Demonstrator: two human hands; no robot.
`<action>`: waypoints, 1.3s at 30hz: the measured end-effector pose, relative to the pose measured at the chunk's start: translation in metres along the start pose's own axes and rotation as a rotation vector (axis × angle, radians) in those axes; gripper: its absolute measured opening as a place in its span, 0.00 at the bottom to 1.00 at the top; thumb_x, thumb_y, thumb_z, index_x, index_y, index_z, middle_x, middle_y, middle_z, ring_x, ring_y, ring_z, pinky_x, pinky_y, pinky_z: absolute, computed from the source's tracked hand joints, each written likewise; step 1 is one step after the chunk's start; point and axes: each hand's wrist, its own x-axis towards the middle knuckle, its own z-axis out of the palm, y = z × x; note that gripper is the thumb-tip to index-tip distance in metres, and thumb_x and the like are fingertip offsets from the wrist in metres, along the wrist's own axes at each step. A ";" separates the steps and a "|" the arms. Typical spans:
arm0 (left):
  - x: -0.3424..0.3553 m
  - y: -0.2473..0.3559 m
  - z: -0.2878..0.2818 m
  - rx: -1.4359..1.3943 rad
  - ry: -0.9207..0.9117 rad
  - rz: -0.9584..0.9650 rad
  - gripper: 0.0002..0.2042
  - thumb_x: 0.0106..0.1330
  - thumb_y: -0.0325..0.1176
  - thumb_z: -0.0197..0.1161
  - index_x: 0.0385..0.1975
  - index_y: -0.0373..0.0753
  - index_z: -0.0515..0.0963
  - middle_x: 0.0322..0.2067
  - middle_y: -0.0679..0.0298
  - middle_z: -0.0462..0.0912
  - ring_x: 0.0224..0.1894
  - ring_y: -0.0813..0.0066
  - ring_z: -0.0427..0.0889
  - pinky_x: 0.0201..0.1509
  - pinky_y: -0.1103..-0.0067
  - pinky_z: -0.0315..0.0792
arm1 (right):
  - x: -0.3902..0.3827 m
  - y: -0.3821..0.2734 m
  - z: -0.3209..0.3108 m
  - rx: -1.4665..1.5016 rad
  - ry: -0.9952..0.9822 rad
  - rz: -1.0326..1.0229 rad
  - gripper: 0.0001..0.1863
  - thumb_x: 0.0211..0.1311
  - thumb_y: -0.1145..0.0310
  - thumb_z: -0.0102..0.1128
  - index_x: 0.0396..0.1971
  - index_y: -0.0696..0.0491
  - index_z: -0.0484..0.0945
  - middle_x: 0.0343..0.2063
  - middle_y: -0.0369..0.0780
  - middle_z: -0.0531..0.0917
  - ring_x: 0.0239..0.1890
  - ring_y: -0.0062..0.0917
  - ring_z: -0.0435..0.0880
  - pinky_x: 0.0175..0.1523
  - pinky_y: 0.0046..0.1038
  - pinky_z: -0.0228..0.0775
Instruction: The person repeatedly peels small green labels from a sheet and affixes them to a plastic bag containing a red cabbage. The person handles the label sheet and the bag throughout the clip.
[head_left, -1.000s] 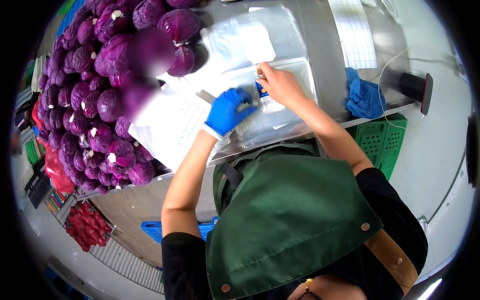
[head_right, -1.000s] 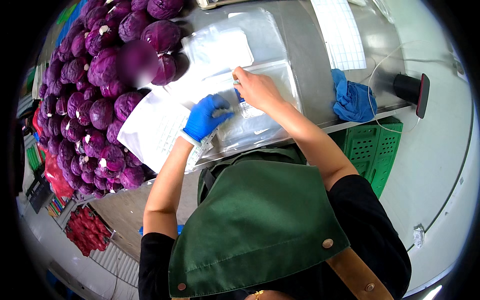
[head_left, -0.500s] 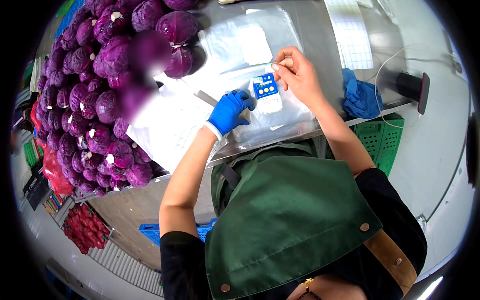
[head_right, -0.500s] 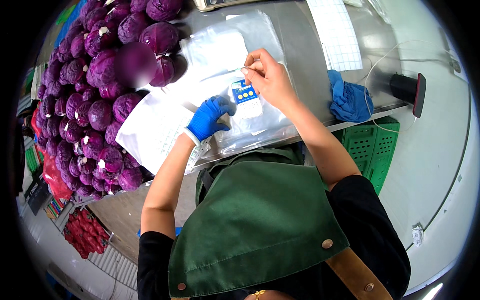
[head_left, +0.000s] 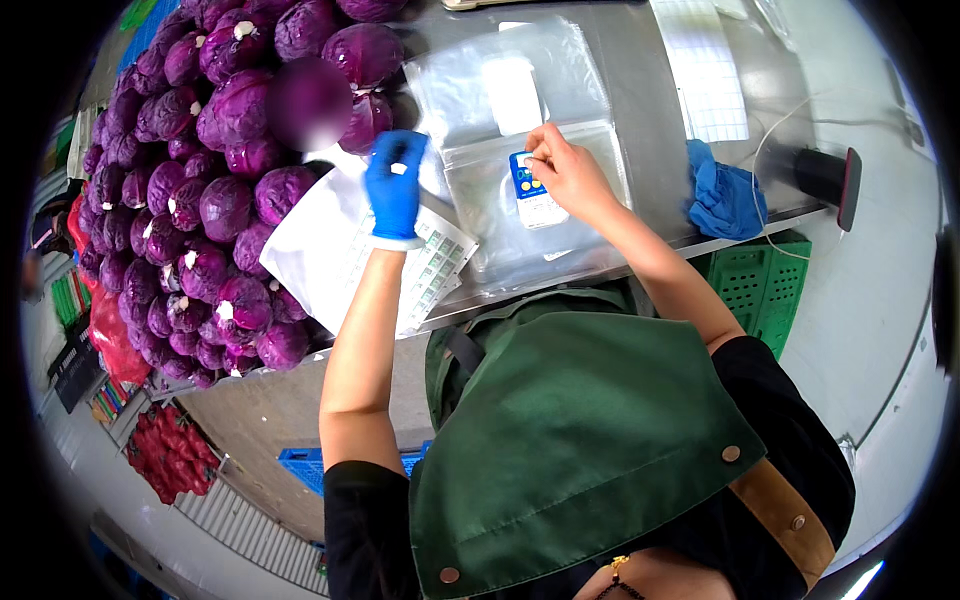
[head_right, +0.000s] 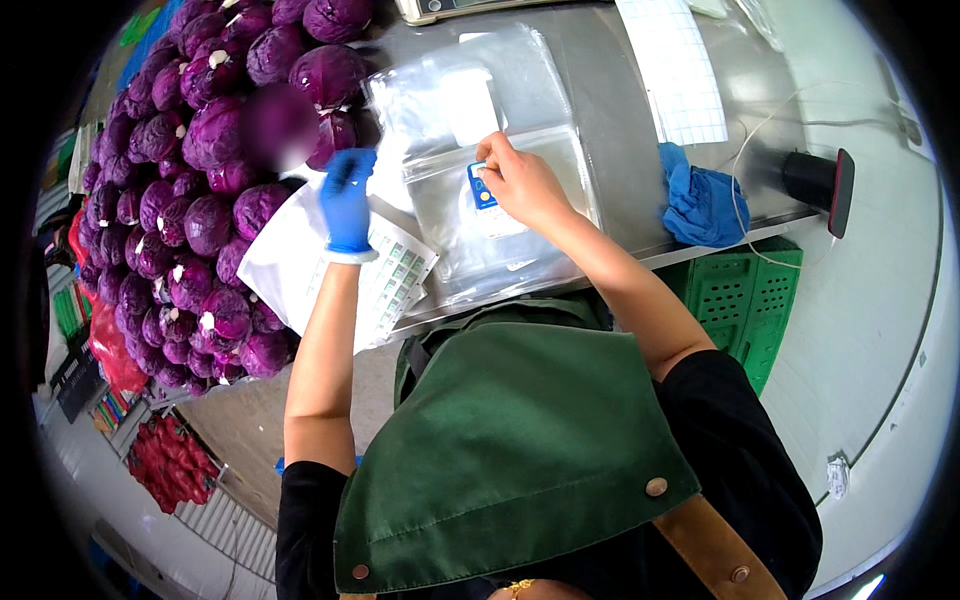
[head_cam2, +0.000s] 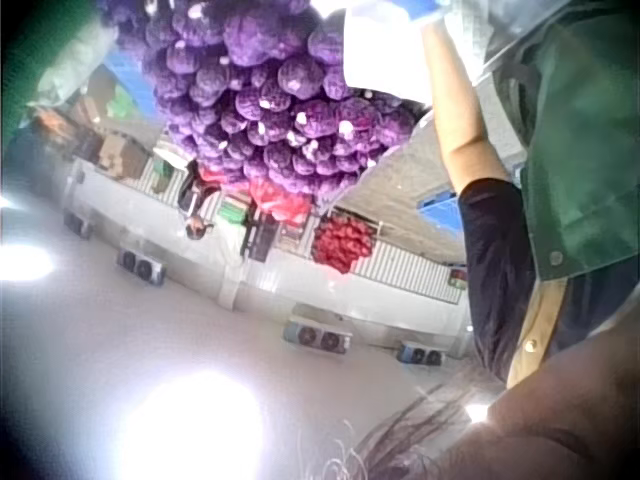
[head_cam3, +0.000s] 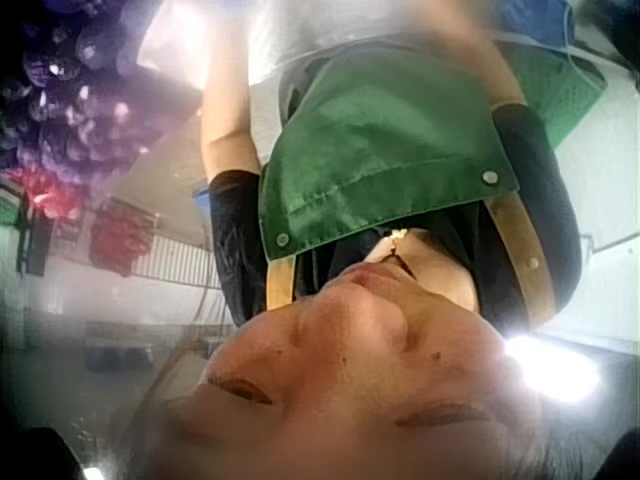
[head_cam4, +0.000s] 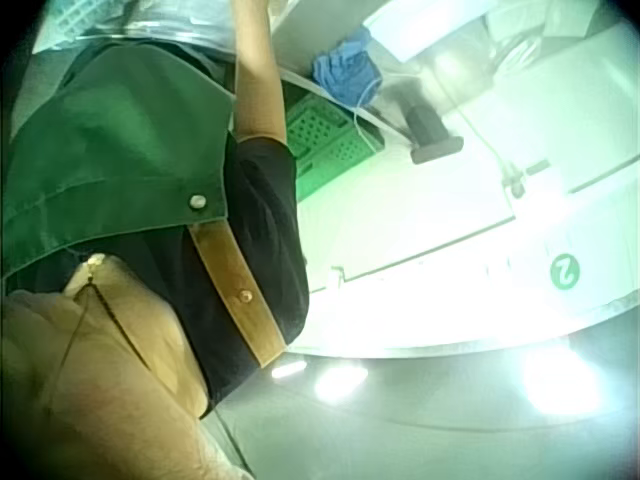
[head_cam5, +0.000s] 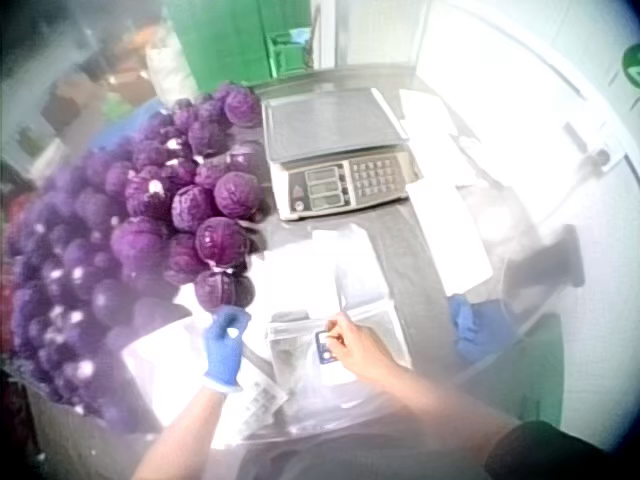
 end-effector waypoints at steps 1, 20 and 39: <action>-0.011 0.019 0.007 0.028 -0.259 -0.076 0.04 0.59 0.25 0.65 0.32 0.35 0.79 0.29 0.66 0.78 0.31 0.79 0.74 0.43 0.82 0.70 | 0.003 -0.003 0.000 -0.132 -0.064 0.083 0.12 0.61 0.69 0.57 0.41 0.53 0.66 0.25 0.43 0.82 0.31 0.42 0.82 0.34 0.40 0.69; 0.021 -0.004 -0.031 -0.057 -0.148 -0.126 0.13 0.63 0.33 0.64 0.46 0.36 0.80 0.37 0.62 0.82 0.37 0.76 0.79 0.46 0.81 0.72 | -0.002 -0.059 -0.051 0.012 0.422 -0.185 0.13 0.60 0.71 0.64 0.42 0.52 0.71 0.28 0.39 0.84 0.23 0.23 0.83 0.26 0.25 0.71; -0.009 0.097 -0.074 0.359 -0.576 -0.261 0.09 0.60 0.29 0.68 0.37 0.31 0.81 0.29 0.61 0.85 0.30 0.81 0.80 0.37 0.82 0.74 | -0.010 -0.086 0.000 0.115 -0.187 -0.250 0.34 0.52 0.71 0.71 0.60 0.50 0.67 0.41 0.40 0.82 0.39 0.27 0.81 0.46 0.27 0.73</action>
